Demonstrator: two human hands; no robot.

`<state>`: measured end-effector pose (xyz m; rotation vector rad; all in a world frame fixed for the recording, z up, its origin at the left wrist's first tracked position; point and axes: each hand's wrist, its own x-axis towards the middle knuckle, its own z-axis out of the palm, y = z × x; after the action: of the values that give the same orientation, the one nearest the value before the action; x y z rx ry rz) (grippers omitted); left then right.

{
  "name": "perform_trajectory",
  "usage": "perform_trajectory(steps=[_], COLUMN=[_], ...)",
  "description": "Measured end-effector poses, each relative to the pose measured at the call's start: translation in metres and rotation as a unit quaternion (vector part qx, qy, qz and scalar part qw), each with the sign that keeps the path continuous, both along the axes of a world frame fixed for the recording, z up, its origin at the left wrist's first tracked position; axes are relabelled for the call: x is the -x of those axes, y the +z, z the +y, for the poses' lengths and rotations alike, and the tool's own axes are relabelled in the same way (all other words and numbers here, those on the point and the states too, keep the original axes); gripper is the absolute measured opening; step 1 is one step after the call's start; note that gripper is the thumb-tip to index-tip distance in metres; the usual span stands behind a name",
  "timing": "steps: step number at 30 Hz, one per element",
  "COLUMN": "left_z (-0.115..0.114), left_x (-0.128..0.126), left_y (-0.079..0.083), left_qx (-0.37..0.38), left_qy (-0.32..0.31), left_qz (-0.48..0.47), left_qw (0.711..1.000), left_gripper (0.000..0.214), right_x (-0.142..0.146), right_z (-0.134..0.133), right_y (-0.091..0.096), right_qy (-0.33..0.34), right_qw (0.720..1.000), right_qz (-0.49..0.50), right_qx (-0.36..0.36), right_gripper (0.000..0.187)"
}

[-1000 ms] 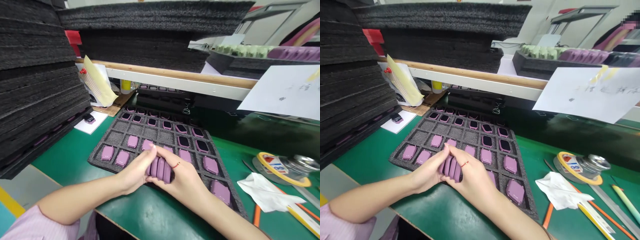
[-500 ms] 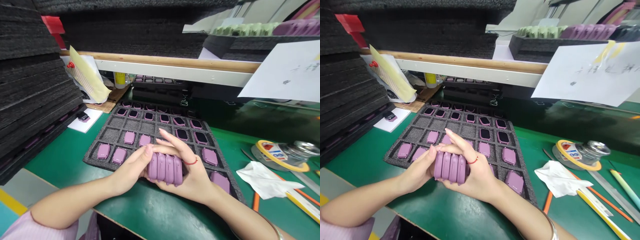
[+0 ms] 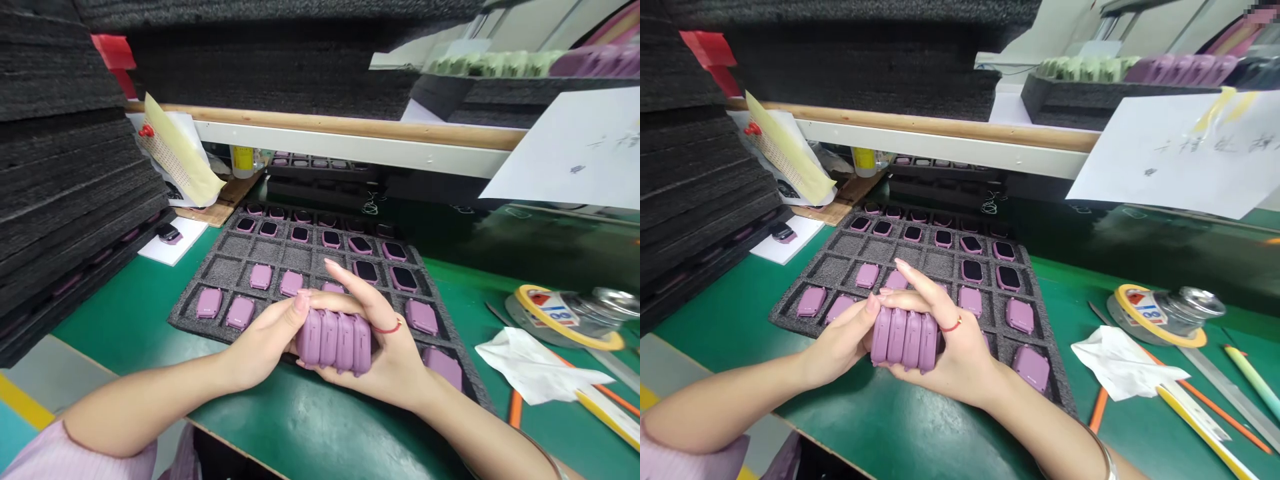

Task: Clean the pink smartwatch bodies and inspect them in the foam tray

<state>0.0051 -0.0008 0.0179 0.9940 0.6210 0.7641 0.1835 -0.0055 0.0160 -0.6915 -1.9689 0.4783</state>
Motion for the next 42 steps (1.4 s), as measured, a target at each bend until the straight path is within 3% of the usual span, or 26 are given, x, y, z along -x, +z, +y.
perform_trajectory(steps=[6, 10, 16, 20, 22, 24, 27, 29, 36, 40, 42], left_z=[-0.001, 0.002, 0.006, 0.003, 0.001, -0.001, -0.001, -0.001, 0.003, 0.002, 0.0], left_x=[0.001, 0.0, -0.001, 0.001, 0.004, 0.006, 0.008, 0.008, 0.007, 0.005, 0.005], left_y=[0.001, 0.008, 0.011, 0.011, 0.014, 0.015, 0.015, 0.013, 0.005, 0.004, 0.006], left_qx=[-0.036, -0.123, -0.154, -0.187, -0.24, -0.302, -0.371, -0.404, -0.489, -0.497, -0.48], left_qy=[0.005, -0.013, -0.04, 0.019, 0.06, 0.084, 0.094, 0.097, 0.121, 0.118, 0.107], left_qz=[0.017, 0.048, 0.06, 0.123, 0.169, 0.184, 0.162, 0.14, 0.119, 0.121, 0.12], left_qw=[0.999, 0.991, 0.985, 0.974, 0.954, 0.932, 0.91, 0.899, 0.855, 0.851, 0.863], left_gripper=[0.064, 0.049, 0.038, 0.044, 0.049, 0.047, 0.042, 0.042, 0.043, 0.042, 0.04], right_x=[0.0, 0.002, 0.005, 0.004, 0.002, 0.0, 0.0, 0.002, 0.004, 0.002, 0.003], right_z=[0.0, 0.0, 0.001, -0.003, -0.005, -0.005, -0.001, 0.003, -0.001, -0.003, -0.003], right_y=[-0.001, -0.003, -0.007, -0.002, 0.001, 0.001, -0.002, -0.004, -0.001, -0.003, -0.002], right_qy=[0.002, 0.024, 0.027, 0.021, 0.017, 0.009, -0.024, -0.027, 0.095, 0.142, 0.14], right_qw=[1.0, 1.0, 0.997, 0.992, 0.998, 0.999, 0.973, 0.949, 0.877, 0.855, 0.864], right_qz=[-0.003, 0.001, -0.061, -0.092, -0.051, 0.029, 0.143, 0.184, 0.153, 0.173, 0.176], right_qx=[0.002, 0.006, -0.034, -0.08, -0.036, 0.044, 0.177, 0.255, 0.445, 0.468, 0.45], right_gripper=[0.099, 0.093, 0.086, 0.093, 0.098, 0.084, 0.054, 0.05, 0.073, 0.08, 0.086])
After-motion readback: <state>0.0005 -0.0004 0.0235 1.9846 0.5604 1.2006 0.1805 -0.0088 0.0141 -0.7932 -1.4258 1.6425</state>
